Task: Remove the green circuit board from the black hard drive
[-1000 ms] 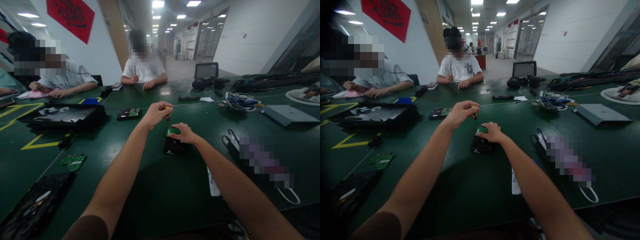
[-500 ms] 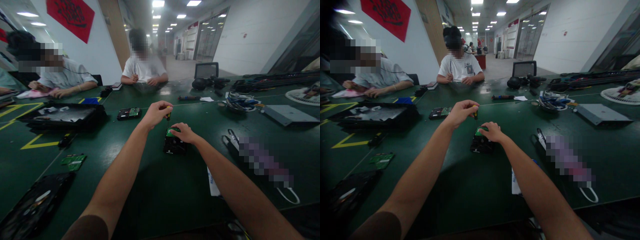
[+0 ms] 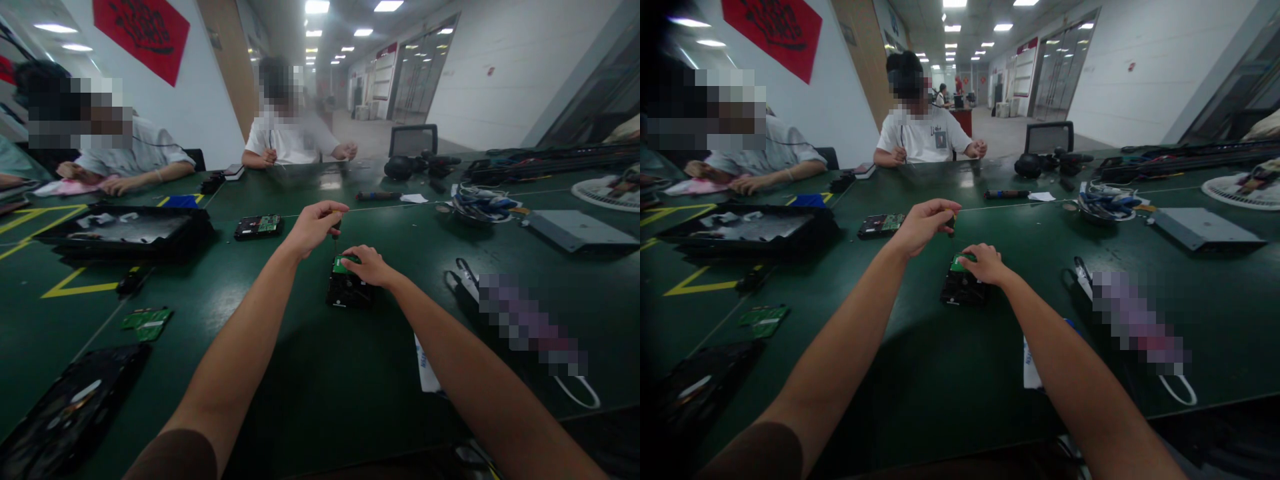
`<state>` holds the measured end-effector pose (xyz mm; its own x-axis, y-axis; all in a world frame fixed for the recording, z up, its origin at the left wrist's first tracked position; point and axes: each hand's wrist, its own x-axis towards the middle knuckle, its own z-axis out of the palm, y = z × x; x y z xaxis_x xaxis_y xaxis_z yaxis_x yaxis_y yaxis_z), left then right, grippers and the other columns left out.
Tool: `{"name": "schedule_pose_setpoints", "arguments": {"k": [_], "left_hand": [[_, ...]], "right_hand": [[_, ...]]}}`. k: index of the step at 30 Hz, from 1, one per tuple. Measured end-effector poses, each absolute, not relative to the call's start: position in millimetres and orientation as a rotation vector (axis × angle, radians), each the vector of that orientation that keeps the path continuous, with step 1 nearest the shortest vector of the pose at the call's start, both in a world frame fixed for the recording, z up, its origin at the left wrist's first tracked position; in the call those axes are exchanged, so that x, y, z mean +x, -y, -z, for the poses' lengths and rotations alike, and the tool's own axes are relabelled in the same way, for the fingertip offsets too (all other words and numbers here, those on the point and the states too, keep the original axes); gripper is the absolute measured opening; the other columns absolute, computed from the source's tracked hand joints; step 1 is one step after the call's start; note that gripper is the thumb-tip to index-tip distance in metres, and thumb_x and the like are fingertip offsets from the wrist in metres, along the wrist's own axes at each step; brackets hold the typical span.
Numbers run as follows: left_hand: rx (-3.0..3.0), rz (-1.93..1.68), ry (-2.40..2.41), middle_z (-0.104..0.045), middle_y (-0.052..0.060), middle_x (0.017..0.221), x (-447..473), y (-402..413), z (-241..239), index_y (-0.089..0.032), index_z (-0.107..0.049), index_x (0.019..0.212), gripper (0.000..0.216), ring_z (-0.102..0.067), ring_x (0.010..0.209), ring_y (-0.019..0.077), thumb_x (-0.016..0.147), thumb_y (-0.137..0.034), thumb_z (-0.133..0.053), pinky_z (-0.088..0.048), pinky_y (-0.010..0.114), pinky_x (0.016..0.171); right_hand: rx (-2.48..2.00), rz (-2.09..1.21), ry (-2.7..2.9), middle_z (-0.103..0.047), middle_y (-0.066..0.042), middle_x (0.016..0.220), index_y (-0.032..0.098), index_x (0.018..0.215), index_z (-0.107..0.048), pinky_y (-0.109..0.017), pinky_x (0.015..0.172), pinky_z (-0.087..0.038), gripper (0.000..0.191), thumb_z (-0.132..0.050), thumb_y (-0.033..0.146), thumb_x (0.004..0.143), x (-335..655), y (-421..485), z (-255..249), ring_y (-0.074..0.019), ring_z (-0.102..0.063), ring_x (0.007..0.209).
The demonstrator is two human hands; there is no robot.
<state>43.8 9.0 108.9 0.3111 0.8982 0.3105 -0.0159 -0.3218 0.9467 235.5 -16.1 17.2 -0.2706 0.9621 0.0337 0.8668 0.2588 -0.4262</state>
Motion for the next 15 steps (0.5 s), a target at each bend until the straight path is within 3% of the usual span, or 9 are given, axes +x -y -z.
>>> {"name": "schedule_pose_setpoints", "arguments": {"k": [7, 15], "left_hand": [[1.592, -1.187, -0.813, -0.069, 0.009, 0.107, 43.9, -11.4, -105.7, -0.017, -0.069, 0.116, 0.023, -0.065, 0.092, 0.0152, 0.1, -0.015, -0.052, -0.059, 0.026, 0.073], [1.737, -1.236, -0.796, -0.065, 0.003, 0.085, 44.8, -11.7, -103.0, -0.017, -0.072, 0.095, 0.006, -0.058, 0.07, 0.0103, 0.092, -0.022, -0.071, -0.053, 0.022, 0.06]], "right_hand": [[-1.703, -0.46, 2.246, -0.064, -0.009, 0.135, 0.033, 0.133, -0.067, -0.05, 0.104, -0.044, 0.047, -0.049, 0.061, 0.1, 234.5, 17.1, -18.2, -0.0333, -0.055, 0.128], [-1.707, -0.441, 2.217, -0.067, -0.008, 0.131, 0.033, 0.129, -0.069, -0.049, 0.102, -0.045, 0.044, -0.051, 0.059, 0.099, 233.1, 15.1, -15.7, -0.0326, -0.057, 0.126]]}}
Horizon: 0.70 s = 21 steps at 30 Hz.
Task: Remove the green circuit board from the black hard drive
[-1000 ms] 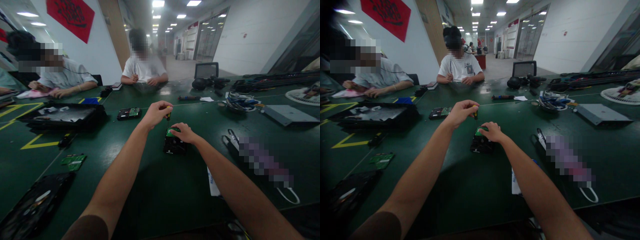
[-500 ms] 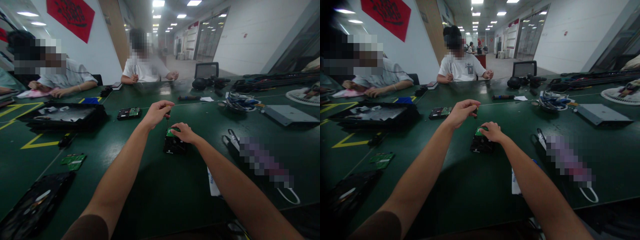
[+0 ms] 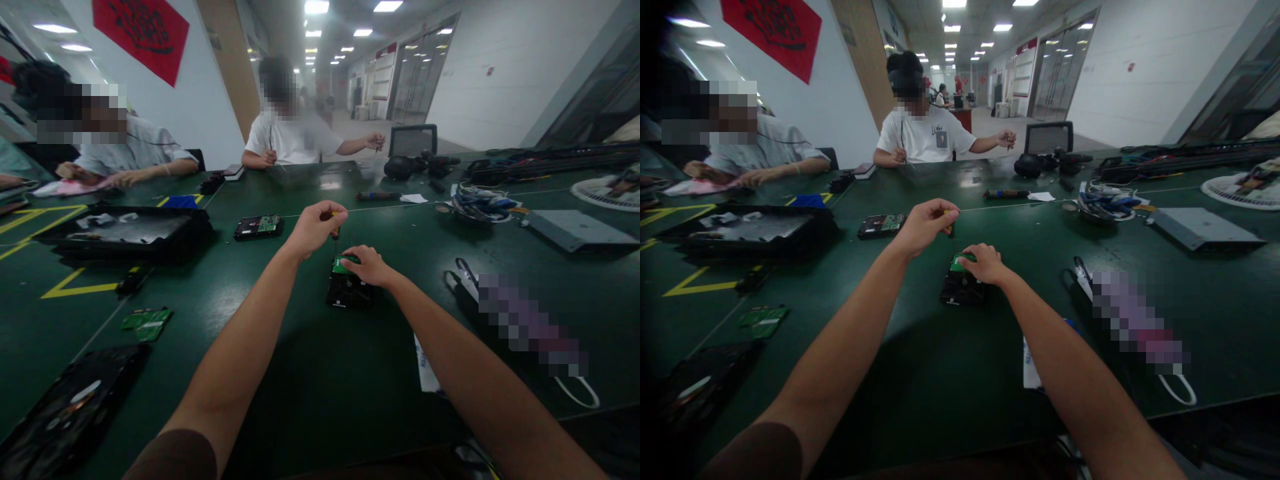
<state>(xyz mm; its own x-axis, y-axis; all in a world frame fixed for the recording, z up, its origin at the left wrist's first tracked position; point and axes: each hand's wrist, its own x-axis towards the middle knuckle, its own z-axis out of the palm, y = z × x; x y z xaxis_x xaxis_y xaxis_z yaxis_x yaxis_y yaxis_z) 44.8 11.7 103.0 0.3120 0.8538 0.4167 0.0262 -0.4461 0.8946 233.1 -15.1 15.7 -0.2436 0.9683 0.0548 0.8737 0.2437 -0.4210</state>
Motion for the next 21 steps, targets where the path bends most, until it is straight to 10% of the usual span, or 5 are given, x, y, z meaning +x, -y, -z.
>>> {"name": "schedule_pose_setpoints", "arguments": {"k": [14, 21], "left_hand": [[1.473, -1.139, -0.697, -0.073, 0.01, 0.104, 40.7, -10.0, -105.9, -0.017, -0.072, 0.102, 0.015, -0.069, 0.097, 0.0186, 0.099, -0.022, -0.059, -0.059, 0.027, 0.071], [1.605, -1.201, -0.776, -0.071, 0.007, 0.09, 40.6, -11.9, -103.6, -0.016, -0.073, 0.098, 0.011, -0.066, 0.079, 0.0142, 0.094, -0.025, -0.068, -0.058, 0.025, 0.063]], "right_hand": [[-1.683, -0.462, 2.23, -0.065, -0.009, 0.133, 0.033, 0.131, -0.068, -0.051, 0.103, -0.043, 0.044, -0.051, 0.058, 0.099, 234.9, 15.6, -16.1, -0.0343, -0.056, 0.127], [-1.682, -0.461, 2.233, -0.065, -0.01, 0.133, 0.033, 0.13, -0.068, -0.052, 0.103, -0.044, 0.044, -0.05, 0.059, 0.1, 234.9, 15.1, -14.8, -0.0332, -0.056, 0.126]]}}
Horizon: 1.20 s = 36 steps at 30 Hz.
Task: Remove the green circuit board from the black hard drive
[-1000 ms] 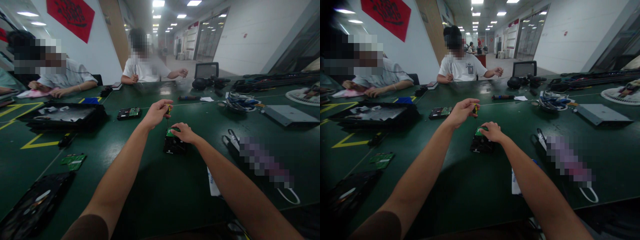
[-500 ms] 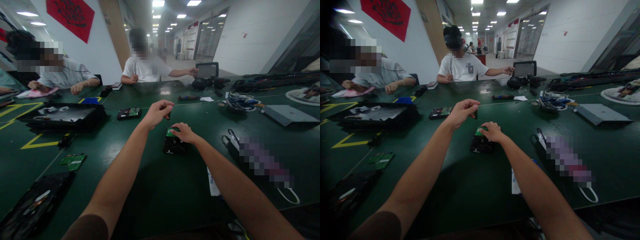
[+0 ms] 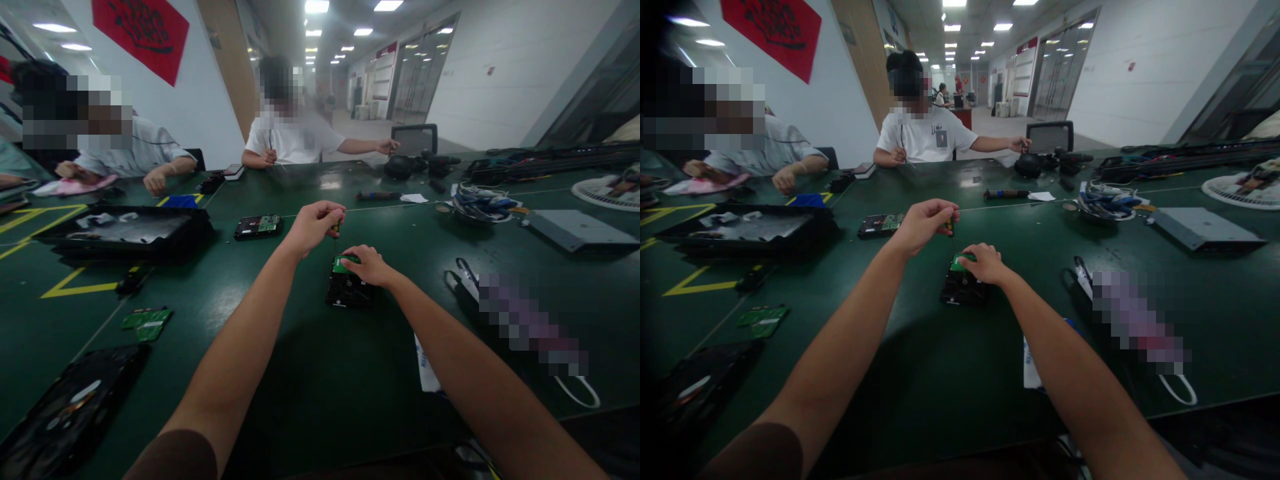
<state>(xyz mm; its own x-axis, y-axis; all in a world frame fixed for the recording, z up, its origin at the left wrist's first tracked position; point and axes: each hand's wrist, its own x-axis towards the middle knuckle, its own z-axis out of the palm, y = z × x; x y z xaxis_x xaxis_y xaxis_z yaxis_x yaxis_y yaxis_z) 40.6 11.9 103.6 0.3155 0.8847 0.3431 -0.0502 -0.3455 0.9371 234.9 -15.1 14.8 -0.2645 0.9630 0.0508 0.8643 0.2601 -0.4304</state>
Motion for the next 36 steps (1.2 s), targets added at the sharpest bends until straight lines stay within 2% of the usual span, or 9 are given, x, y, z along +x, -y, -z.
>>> {"name": "schedule_pose_setpoints", "arguments": {"k": [6, 13, 17, 19, 23, 27, 29, 32, 36], "left_hand": [[1.74, -1.251, -0.878, -0.063, 0.0, 0.073, 44.5, -10.1, -99.3, -0.018, -0.073, 0.093, 0.019, -0.057, 0.064, 0.0099, 0.084, -0.032, -0.081, -0.053, 0.02, 0.054], [1.632, -1.151, -0.784, -0.074, 0.009, 0.092, 46.3, -11.6, -96.1, -0.016, -0.068, 0.094, 0.027, -0.068, 0.08, 0.015, 0.092, -0.042, -0.073, -0.054, 0.021, 0.057], [1.422, -1.107, -0.699, -0.074, 0.011, 0.1, 44.9, -11.4, -98.0, -0.015, -0.067, 0.098, 0.026, -0.071, 0.091, 0.0192, 0.098, -0.041, -0.061, -0.06, 0.029, 0.068], [1.382, -1.118, -0.7, -0.073, 0.009, 0.097, 44.2, -11.3, -98.9, -0.016, -0.067, 0.101, 0.023, -0.071, 0.089, 0.0189, 0.098, -0.038, -0.061, -0.061, 0.031, 0.069], [1.532, -1.2, -0.8, -0.067, 0.002, 0.082, 43.7, -12.4, -99.2, -0.02, -0.069, 0.103, 0.021, -0.066, 0.075, 0.0142, 0.091, -0.036, -0.073, -0.057, 0.024, 0.06], [1.695, -1.229, -0.874, -0.062, 0.0, 0.072, 44.5, -13.3, -96.6, -0.019, -0.07, 0.089, 0.022, -0.058, 0.062, 0.0102, 0.086, -0.039, -0.079, -0.05, 0.02, 0.052], [1.697, -1.236, -0.878, -0.065, 0.002, 0.076, 45.2, -13.0, -94.7, -0.018, -0.068, 0.086, 0.026, -0.058, 0.062, 0.01, 0.084, -0.039, -0.082, -0.048, 0.02, 0.051], [1.659, -1.215, -0.849, -0.07, 0.005, 0.083, 46.5, -11.7, -93.3, -0.017, -0.064, 0.092, 0.03, -0.063, 0.068, 0.0119, 0.084, -0.039, -0.082, -0.049, 0.021, 0.052], [1.59, -1.17, -0.8, -0.069, 0.006, 0.084, 47.0, -10.0, -96.0, -0.017, -0.065, 0.097, 0.025, -0.066, 0.076, 0.0142, 0.094, -0.041, -0.071, -0.054, 0.023, 0.059]], "right_hand": [[-1.702, -0.45, 2.227, -0.065, -0.01, 0.132, 0.033, 0.13, -0.068, -0.052, 0.102, -0.045, 0.046, -0.049, 0.062, 0.099, 234.9, 14.3, -13.7, -0.0336, -0.055, 0.126], [-1.703, -0.456, 2.243, -0.064, -0.009, 0.133, 0.034, 0.131, -0.067, -0.05, 0.102, -0.044, 0.047, -0.048, 0.062, 0.099, 234.9, 14.6, -14.9, -0.0335, -0.055, 0.127], [-1.707, -0.461, 2.239, -0.064, -0.009, 0.134, 0.035, 0.132, -0.067, -0.05, 0.103, -0.044, 0.046, -0.049, 0.061, 0.099, 234.4, 15.1, -16.3, -0.0334, -0.054, 0.128], [-1.708, -0.462, 2.241, -0.064, -0.009, 0.134, 0.034, 0.131, -0.067, -0.05, 0.103, -0.044, 0.045, -0.049, 0.061, 0.099, 234.3, 15.4, -16.9, -0.0331, -0.054, 0.128], [-1.708, -0.461, 2.233, -0.065, -0.009, 0.133, 0.033, 0.13, -0.067, -0.049, 0.103, -0.044, 0.045, -0.05, 0.061, 0.099, 234.1, 16.4, -17.5, -0.033, -0.055, 0.127], [-1.719, -0.45, 2.22, -0.065, -0.008, 0.133, 0.034, 0.13, -0.067, -0.048, 0.103, -0.044, 0.045, -0.05, 0.061, 0.099, 233.7, 17.0, -17.4, -0.0319, -0.055, 0.127], [-1.718, -0.45, 2.224, -0.065, -0.008, 0.132, 0.034, 0.13, -0.068, -0.047, 0.102, -0.045, 0.044, -0.05, 0.061, 0.099, 233.6, 16.8, -17.6, -0.0316, -0.055, 0.127], [-1.716, -0.45, 2.233, -0.066, -0.008, 0.13, 0.034, 0.13, -0.068, -0.047, 0.102, -0.044, 0.044, -0.052, 0.06, 0.099, 233.5, 16.1, -17.8, -0.0316, -0.056, 0.126], [-1.717, -0.466, 2.223, -0.064, -0.009, 0.133, 0.033, 0.131, -0.068, -0.048, 0.104, -0.043, 0.045, -0.052, 0.06, 0.099, 233.6, 15.6, -17.4, -0.0324, -0.054, 0.128]]}}
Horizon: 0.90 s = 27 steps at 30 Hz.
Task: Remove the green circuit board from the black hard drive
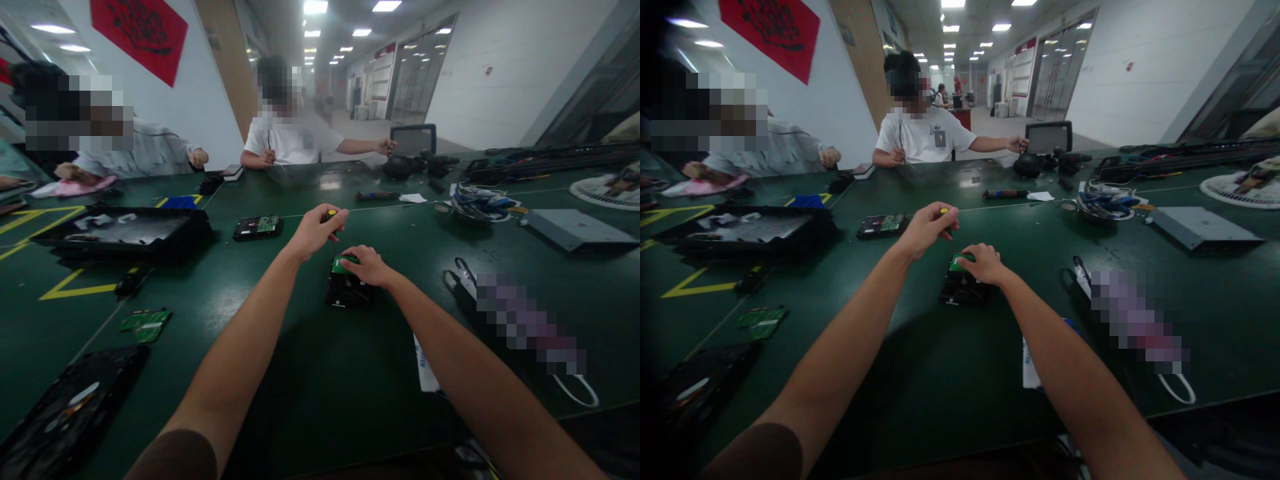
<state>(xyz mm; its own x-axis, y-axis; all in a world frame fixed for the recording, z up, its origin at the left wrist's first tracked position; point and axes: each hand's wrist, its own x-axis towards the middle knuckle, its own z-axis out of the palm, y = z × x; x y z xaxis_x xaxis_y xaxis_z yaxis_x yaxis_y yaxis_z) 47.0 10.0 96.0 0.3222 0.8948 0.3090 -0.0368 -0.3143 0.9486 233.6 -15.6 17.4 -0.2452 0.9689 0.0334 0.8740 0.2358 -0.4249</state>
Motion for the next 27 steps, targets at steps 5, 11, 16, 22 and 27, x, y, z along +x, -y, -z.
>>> {"name": "schedule_pose_setpoints", "arguments": {"k": [5, 11, 16, 22, 27], "left_hand": [[1.427, -1.136, -0.733, -0.069, 0.007, 0.092, 45.1, -10.6, -99.3, -0.017, -0.068, 0.099, 0.02, -0.067, 0.086, 0.0169, 0.1, -0.034, -0.057, -0.06, 0.028, 0.065], [1.55, -1.206, -0.813, -0.069, 0.005, 0.089, 45.8, -12.1, -96.3, -0.017, -0.063, 0.096, 0.023, -0.066, 0.078, 0.0139, 0.088, -0.034, -0.077, -0.057, 0.024, 0.061], [1.714, -1.207, -0.819, -0.066, 0.001, 0.079, 45.6, -11.4, -96.0, -0.019, -0.07, 0.103, 0.028, -0.063, 0.072, 0.0122, 0.086, -0.038, -0.079, -0.056, 0.022, 0.061], [1.773, -1.239, -0.836, -0.066, 0.002, 0.078, 46.1, -12.3, -95.8, -0.018, -0.074, 0.093, 0.027, -0.061, 0.069, 0.0121, 0.085, -0.043, -0.079, -0.055, 0.023, 0.059], [1.766, -1.286, -0.843, -0.067, 0.003, 0.079, 46.4, -12.8, -96.9, -0.019, -0.075, 0.092, 0.025, -0.061, 0.07, 0.0123, 0.085, -0.042, -0.08, -0.054, 0.022, 0.058]], "right_hand": [[-1.707, -0.474, 2.224, -0.064, -0.01, 0.135, 0.033, 0.131, -0.067, -0.051, 0.104, -0.043, 0.045, -0.052, 0.059, 0.099, 233.9, 16.6, -17.7, -0.0338, -0.053, 0.129], [-1.701, -0.47, 2.225, -0.064, -0.009, 0.134, 0.033, 0.13, -0.068, -0.051, 0.104, -0.043, 0.045, -0.052, 0.06, 0.098, 234.0, 17.1, -18.3, -0.0339, -0.054, 0.128], [-1.704, -0.463, 2.224, -0.064, -0.01, 0.133, 0.033, 0.131, -0.067, -0.051, 0.103, -0.043, 0.046, -0.05, 0.06, 0.099, 233.9, 16.5, -17.6, -0.0339, -0.055, 0.127], [-1.71, -0.475, 2.229, -0.064, -0.01, 0.135, 0.033, 0.131, -0.067, -0.052, 0.104, -0.043, 0.046, -0.05, 0.061, 0.099, 233.8, 17.8, -19.3, -0.0342, -0.054, 0.128], [-1.716, -0.461, 2.228, -0.064, -0.01, 0.135, 0.033, 0.13, -0.068, -0.051, 0.102, -0.044, 0.045, -0.051, 0.06, 0.099, 232.9, 17.8, -20.9, -0.0338, -0.055, 0.127]]}}
